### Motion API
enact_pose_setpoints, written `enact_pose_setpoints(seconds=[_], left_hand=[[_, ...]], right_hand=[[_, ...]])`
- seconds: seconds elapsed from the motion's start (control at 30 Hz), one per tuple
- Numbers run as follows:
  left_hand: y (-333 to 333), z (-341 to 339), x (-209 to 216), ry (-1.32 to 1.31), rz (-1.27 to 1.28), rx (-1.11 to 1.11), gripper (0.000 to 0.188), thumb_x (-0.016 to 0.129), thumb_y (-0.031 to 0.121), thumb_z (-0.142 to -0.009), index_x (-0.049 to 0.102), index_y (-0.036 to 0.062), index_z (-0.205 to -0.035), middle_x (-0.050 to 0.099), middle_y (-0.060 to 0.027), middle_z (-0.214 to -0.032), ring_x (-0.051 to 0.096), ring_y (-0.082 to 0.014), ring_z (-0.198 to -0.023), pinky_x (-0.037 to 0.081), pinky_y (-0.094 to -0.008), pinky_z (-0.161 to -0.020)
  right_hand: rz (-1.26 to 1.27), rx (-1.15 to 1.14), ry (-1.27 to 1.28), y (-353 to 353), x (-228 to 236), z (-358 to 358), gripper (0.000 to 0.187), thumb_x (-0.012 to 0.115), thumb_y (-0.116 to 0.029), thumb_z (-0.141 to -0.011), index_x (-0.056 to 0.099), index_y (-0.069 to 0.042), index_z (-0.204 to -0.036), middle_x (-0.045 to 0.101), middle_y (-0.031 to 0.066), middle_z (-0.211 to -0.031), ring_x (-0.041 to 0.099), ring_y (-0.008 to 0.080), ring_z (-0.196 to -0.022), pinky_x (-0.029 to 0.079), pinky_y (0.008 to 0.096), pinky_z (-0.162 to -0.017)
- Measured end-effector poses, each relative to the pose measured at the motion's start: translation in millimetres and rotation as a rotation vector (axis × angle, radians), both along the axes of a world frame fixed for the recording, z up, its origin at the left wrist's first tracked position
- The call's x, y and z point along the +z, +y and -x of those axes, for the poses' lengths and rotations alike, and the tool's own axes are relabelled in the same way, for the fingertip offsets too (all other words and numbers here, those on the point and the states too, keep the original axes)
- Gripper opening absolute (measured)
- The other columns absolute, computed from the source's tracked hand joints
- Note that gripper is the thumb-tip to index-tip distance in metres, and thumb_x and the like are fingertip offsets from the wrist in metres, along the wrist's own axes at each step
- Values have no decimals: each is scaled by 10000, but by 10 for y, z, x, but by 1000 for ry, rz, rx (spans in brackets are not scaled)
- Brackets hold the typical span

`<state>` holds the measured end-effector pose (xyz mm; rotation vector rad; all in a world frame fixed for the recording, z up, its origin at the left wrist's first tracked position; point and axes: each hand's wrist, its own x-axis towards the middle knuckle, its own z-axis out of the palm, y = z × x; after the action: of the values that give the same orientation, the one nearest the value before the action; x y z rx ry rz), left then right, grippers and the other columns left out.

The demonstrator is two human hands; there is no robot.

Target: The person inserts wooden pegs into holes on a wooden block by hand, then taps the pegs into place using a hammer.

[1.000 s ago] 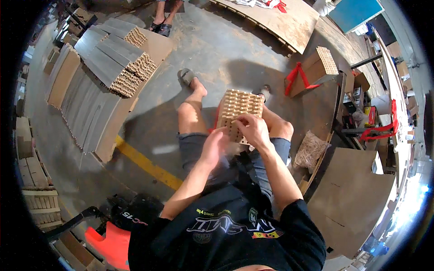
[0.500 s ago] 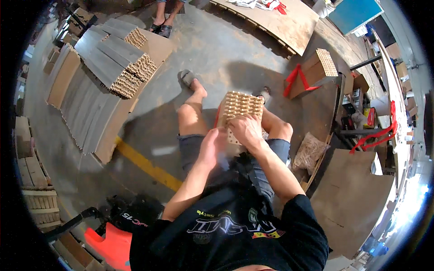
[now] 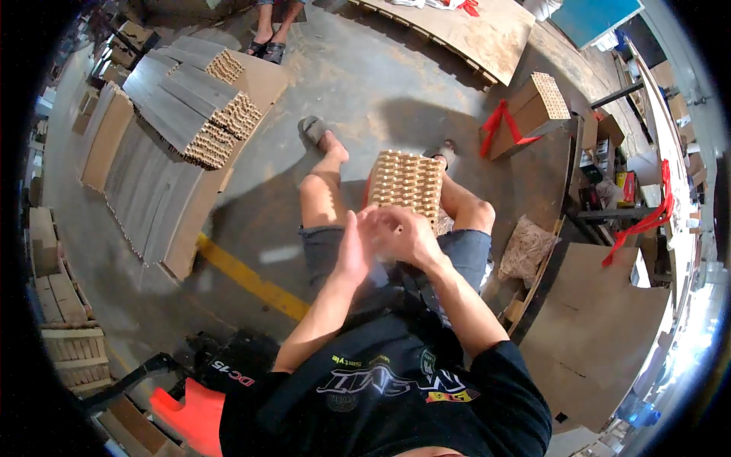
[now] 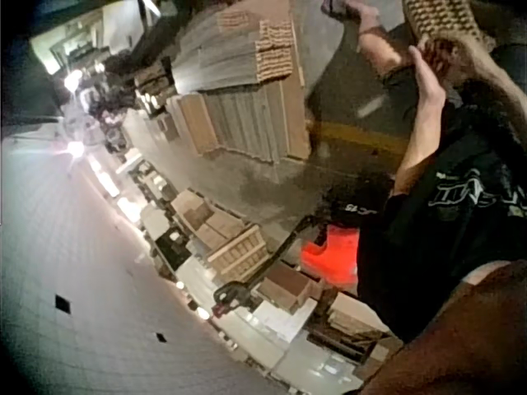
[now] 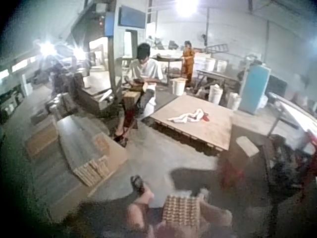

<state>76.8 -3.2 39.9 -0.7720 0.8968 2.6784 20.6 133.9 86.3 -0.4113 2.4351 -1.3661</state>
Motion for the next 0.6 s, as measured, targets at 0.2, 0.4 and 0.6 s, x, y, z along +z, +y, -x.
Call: enact_pose_setpoints(seconds=[0.2,0.4,0.6], left_hand=[[6,-18,-129,-111,44,104,585,351,566,-1083,514,82,-1369,631,-72,-1206,640,-202,-1037,527,-370,-900],[27,-21,-156,-144,36,116,572,360,542,-1089,524,60,-1350,632,-67,-1161,642,-201,-1007,534,-360,-866],[33,8,-212,-105,30,117,539,339,504,-1106,556,54,-1309,658,-72,-1122,659,-195,-949,539,-356,-840]], right_hand=[[-206,19,260,93,-339,354,205,688,-224,-884,738,-93,-1034,723,140,-921,690,347,-901,542,461,-809],[-372,132,546,33,-267,351,101,687,-183,-856,708,-105,-915,714,79,-888,685,279,-899,480,410,-829],[-493,325,574,-40,-218,359,116,666,-165,-834,658,-126,-943,692,34,-925,669,234,-939,458,424,-867]])
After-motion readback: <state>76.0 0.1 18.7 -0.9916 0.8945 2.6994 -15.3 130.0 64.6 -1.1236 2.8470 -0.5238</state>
